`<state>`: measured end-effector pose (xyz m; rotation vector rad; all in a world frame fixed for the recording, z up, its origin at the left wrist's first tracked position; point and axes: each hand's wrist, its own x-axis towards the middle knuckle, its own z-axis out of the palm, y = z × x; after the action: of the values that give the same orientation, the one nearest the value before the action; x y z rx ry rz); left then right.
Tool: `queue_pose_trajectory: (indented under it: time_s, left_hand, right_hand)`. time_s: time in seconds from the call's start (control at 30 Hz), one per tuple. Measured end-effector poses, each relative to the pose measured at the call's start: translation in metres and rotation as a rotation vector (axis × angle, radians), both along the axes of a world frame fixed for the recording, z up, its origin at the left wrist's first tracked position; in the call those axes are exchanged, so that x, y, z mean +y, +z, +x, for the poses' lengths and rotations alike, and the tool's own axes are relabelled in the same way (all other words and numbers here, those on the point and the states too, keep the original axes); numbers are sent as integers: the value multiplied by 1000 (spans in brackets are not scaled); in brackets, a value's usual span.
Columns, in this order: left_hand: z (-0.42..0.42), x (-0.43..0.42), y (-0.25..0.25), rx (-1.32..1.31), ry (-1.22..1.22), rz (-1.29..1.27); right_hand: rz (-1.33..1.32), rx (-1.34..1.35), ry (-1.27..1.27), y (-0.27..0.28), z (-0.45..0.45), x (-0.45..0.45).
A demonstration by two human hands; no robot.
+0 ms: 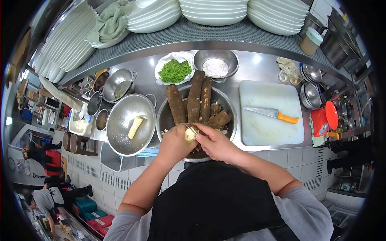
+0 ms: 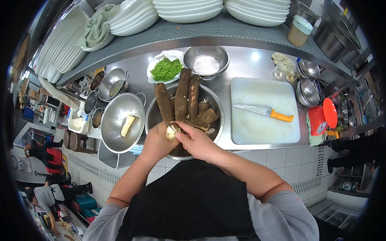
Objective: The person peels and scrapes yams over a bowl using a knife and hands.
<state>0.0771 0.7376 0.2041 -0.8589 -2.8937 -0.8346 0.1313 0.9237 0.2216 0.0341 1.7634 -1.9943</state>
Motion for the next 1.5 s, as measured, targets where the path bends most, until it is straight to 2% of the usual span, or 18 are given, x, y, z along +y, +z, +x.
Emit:
queue_pose_trajectory:
  time_s: [0.07,0.13,0.2,0.27,0.33,0.37,0.43,0.53,0.57,0.6,0.67,0.73,0.97,1.03,1.1,1.27,1.37,1.5]
  left_hand:
    - [0,2,8,1,17,-25]
    - [-1,-2,20,-337,-63,197]
    - [-5,-7,21,-435,-129,241]
    - [-5,-7,16,-537,-203,287]
    - [-2,-2,8,-332,-13,53]
    - [0,1,7,-330,-8,57]
    - [4,8,6,-88,-5,-14]
    - [6,11,-9,24,21,-59]
    - [6,10,-6,22,18,-57]
    - [5,8,-1,-51,-26,-61]
    - [2,5,7,-123,-66,-61]
    - [0,2,11,-335,-203,122]
    - [3,-16,12,-669,-302,279]
    - [2,-22,6,-998,-320,387]
    - [2,-23,3,-1000,-352,356]
    - [0,-8,25,-669,-304,306]
    - [-10,-19,13,-914,-320,249]
    - [-17,-16,7,-916,-370,332]
  right_hand:
    - [80,133,5,-6,-3,1]
    - [163,268,16,-18,-5,4]
    - [121,473,47,-34,-7,9]
    - [113,449,39,-28,-6,8]
    - [110,426,32,-16,-5,7]
    - [70,152,18,-6,-6,5]
    - [25,-125,1,-3,-7,-2]
    - [-35,-202,-123,-15,-7,-6]
    - [55,5,-111,-27,-8,-5]
    - [144,210,-96,-36,-8,-4]
    - [173,268,-25,-34,-5,8]
    - [192,396,110,-34,-6,21]
    - [95,374,350,-14,-4,32]
    - [104,536,398,-15,-3,33]
    - [62,485,389,-16,-2,33]
    - [-74,399,288,-20,-5,24]
    - [-275,204,209,-27,-1,14]
    - [-377,76,249,-31,-9,20]
